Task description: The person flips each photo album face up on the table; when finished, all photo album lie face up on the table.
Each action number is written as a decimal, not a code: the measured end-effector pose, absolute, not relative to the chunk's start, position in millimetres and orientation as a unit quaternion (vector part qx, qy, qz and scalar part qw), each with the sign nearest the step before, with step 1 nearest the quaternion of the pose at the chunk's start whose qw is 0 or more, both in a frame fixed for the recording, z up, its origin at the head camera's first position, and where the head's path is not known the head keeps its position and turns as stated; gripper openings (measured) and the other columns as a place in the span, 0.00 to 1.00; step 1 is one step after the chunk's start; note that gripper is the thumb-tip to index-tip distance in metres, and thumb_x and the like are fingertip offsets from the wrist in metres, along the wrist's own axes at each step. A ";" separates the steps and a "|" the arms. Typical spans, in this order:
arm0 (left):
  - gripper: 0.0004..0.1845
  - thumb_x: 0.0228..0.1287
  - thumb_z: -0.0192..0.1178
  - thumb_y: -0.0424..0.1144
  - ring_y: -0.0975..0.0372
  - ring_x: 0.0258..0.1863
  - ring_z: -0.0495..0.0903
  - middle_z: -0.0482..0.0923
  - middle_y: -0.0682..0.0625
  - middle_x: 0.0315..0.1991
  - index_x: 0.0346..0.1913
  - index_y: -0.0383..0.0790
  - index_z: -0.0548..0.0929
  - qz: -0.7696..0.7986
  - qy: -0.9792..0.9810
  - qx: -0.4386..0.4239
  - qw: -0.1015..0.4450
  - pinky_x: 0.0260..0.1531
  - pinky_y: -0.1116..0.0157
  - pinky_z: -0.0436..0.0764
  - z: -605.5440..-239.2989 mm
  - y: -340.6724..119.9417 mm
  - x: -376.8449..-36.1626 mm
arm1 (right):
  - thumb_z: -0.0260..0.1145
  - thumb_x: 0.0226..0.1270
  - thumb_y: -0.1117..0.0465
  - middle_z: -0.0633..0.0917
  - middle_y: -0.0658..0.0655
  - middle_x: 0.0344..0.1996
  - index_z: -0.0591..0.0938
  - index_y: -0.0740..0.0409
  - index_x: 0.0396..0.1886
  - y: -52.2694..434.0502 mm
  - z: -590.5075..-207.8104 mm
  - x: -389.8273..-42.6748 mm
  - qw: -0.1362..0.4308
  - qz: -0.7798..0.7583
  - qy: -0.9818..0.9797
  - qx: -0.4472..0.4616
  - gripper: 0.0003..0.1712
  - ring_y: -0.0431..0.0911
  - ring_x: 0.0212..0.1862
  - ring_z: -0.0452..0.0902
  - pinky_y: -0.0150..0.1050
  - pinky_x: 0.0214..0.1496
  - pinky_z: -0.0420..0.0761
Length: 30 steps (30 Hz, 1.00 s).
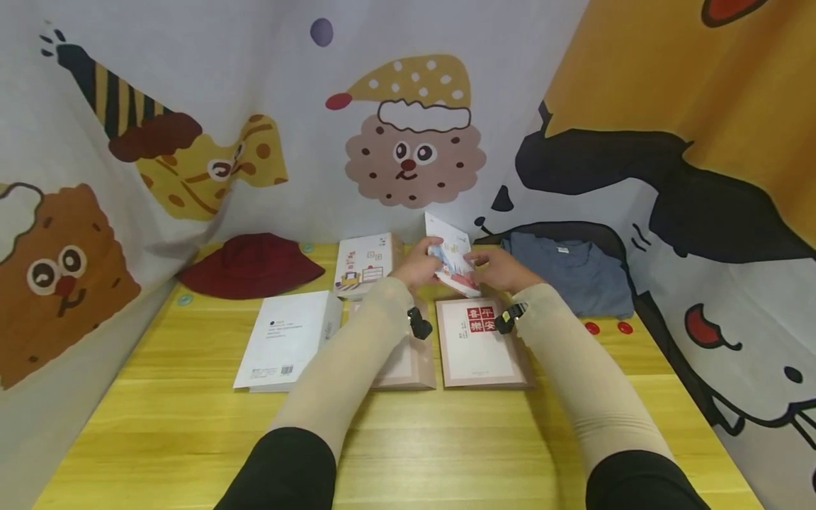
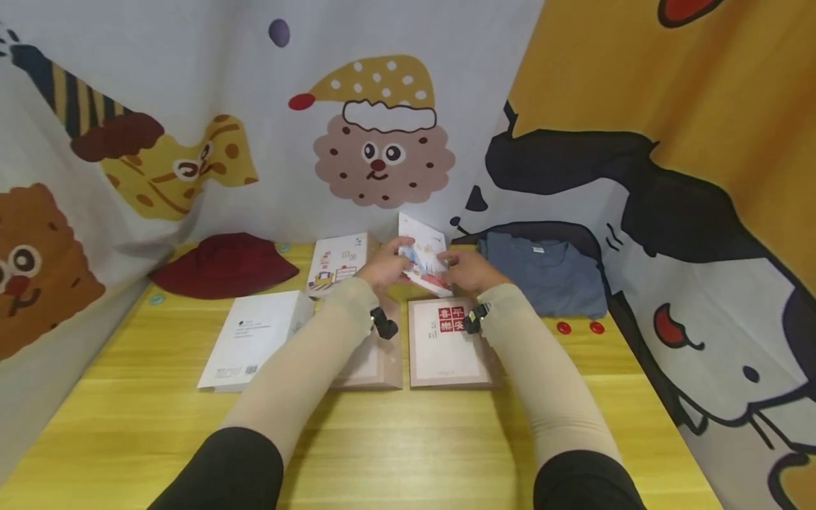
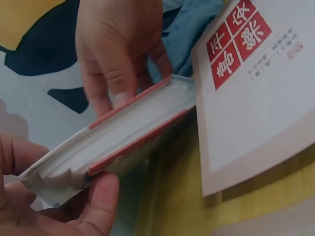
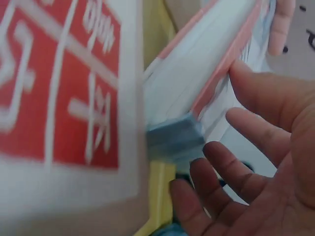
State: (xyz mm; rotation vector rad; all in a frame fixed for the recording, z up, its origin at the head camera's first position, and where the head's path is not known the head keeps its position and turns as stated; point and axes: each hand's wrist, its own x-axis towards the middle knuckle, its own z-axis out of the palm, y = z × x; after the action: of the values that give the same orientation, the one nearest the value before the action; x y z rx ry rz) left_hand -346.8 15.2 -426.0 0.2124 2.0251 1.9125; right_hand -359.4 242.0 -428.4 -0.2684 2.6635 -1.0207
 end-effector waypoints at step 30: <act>0.34 0.85 0.47 0.48 0.46 0.68 0.77 0.76 0.42 0.72 0.86 0.51 0.53 0.641 0.744 0.140 0.128 0.70 0.47 0.75 -432.0 21.1 -342.7 | 0.65 0.66 0.65 0.86 0.68 0.57 0.68 0.48 0.81 202.2 -389.2 -318.6 -0.067 -0.305 0.949 -0.050 0.43 0.49 0.21 0.75 0.40 0.24 0.77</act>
State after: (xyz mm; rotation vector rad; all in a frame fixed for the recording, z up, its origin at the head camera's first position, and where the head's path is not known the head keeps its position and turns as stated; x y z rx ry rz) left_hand -342.7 21.1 -432.0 0.4061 2.1633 1.8661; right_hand -318.6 202.2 -389.2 -0.1638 3.1151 -1.0029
